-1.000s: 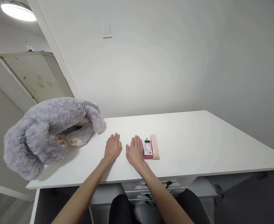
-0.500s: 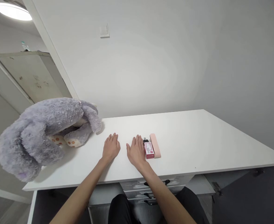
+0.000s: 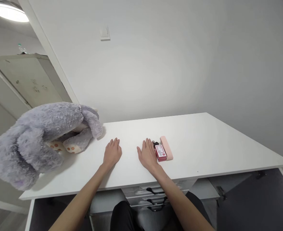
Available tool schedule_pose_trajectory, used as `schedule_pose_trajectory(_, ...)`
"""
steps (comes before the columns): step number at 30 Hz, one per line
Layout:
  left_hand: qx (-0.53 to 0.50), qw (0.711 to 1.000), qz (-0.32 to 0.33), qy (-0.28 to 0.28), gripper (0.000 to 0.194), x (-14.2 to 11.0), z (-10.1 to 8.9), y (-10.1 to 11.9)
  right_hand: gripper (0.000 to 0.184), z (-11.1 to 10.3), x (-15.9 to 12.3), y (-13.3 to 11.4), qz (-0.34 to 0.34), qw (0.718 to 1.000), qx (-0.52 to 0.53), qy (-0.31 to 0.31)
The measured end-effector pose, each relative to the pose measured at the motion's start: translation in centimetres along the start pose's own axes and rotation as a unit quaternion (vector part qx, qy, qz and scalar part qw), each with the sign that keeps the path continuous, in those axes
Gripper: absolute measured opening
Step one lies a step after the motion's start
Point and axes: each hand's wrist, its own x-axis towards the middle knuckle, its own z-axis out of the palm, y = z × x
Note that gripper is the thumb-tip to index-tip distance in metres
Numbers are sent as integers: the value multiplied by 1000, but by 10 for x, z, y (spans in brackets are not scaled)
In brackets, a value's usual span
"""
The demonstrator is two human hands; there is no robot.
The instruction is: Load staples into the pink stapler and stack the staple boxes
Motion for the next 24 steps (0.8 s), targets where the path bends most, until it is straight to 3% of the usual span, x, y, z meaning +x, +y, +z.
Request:
schedule_pose_trajectory(9, -2, 1000, 1, -4, 52, 2, -1, 0, 66, -8, 8, 38, -15, 999, -28, -5)
schedule_pose_trajectory(24, 0, 1000, -1, 1, 51, 1, -3, 1, 59, -47, 30, 144, 24, 998, -58, 7)
